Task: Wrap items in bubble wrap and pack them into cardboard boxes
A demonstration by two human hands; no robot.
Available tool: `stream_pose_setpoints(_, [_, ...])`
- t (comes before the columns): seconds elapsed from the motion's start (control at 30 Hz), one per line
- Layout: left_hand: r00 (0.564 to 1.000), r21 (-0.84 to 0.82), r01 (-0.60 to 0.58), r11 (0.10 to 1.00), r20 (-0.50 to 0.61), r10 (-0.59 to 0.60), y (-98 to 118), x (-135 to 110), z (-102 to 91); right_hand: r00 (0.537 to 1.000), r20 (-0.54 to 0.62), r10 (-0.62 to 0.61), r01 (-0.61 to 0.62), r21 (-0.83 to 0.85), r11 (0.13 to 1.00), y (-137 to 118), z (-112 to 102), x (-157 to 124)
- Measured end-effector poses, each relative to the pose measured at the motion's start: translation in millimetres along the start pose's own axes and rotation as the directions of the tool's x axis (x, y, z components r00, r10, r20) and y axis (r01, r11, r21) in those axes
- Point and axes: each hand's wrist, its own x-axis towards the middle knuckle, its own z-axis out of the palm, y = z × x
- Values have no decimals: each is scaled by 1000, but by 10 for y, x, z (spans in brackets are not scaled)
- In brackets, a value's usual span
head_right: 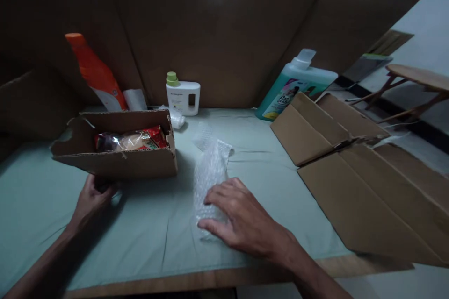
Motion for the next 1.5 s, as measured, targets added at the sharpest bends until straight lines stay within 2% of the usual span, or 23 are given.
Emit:
stream_pose_setpoints(0.07, [1000, 42, 1, 999, 6, -2, 42, 65, -38, 986, -52, 158, -147, 166, 975, 2, 86, 71])
stream_pose_setpoints(0.13, [1000, 72, -1, 997, -2, 1, 95, 116, -59, 957, -91, 274, -237, 293, 926, 47, 209, 283])
stream_pose_setpoints(0.27, [1000, 70, -12, 997, 23, 10, 195, 129, -2, 964, -57, 260, -215, 414, 885, 152, 565, 769])
stream_pose_setpoints(0.37, [996, 61, -84, 995, 44, 81, 281, 168, 148, 955, -118, 274, -202, 417, 886, 257, 746, 1024])
stream_pose_setpoints(0.47, [987, 25, -156, 987, 53, 155, 409, 347, 358, 927, -165, 336, -243, 417, 876, 436, 750, 1251])
stream_pose_setpoints(0.57, [982, -7, -175, 985, 75, 175, 514, 578, 524, 912, -175, 371, -248, 487, 838, 644, 630, 1357])
stream_pose_setpoints(0.63, [982, 15, -165, 986, 96, 163, 515, 649, 535, 893, -238, 382, -235, 477, 847, 755, 513, 1246])
stream_pose_setpoints(0.7, [987, 79, -138, 987, 95, 130, 447, 590, 452, 875, -312, 370, -246, 372, 895, 841, 401, 987])
stream_pose_setpoints(0.77, [988, 140, -135, 981, 99, 122, 347, 388, 332, 875, -334, 350, -286, 227, 931, 930, 340, 672])
stream_pose_setpoints(0.83, [971, 159, -200, 967, 162, 174, 272, 81, 269, 877, -313, 366, -357, 85, 930, 1035, 363, 414])
stream_pose_setpoints(0.9, [919, 128, -312, 941, 293, 265, 256, -252, 323, 868, -273, 416, -439, -26, 898, 1127, 453, 279])
stream_pose_setpoints(1.0, [809, 30, -432, 901, 455, 372, 336, -631, 586, 867, -202, 456, -481, -96, 872, 1169, 582, 262])
stream_pose_setpoints(1.07, [760, -18, -465, 885, 504, 410, 420, -758, 784, 888, -191, 418, -441, -99, 892, 1145, 603, 275])
stream_pose_setpoints(1.13, [737, -32, -478, 878, 528, 421, 493, -814, 937, 904, -219, 366, -396, -113, 911, 1123, 588, 257])
stream_pose_setpoints(1.23, [725, -27, -487, 873, 545, 421, 536, -874, 1066, 905, -214, 367, -400, -134, 907, 1143, 593, 195])
stream_pose_setpoints(1.37, [711, -34, -484, 874, 568, 415, 469, -970, 1120, 895, -171, 412, -433, -116, 894, 1135, 682, 151])
stream_pose_setpoints(1.5, [763, -40, -417, 908, 526, 374, 405, -969, 1155, 912, -178, 371, -384, -48, 922, 864, 606, 112])
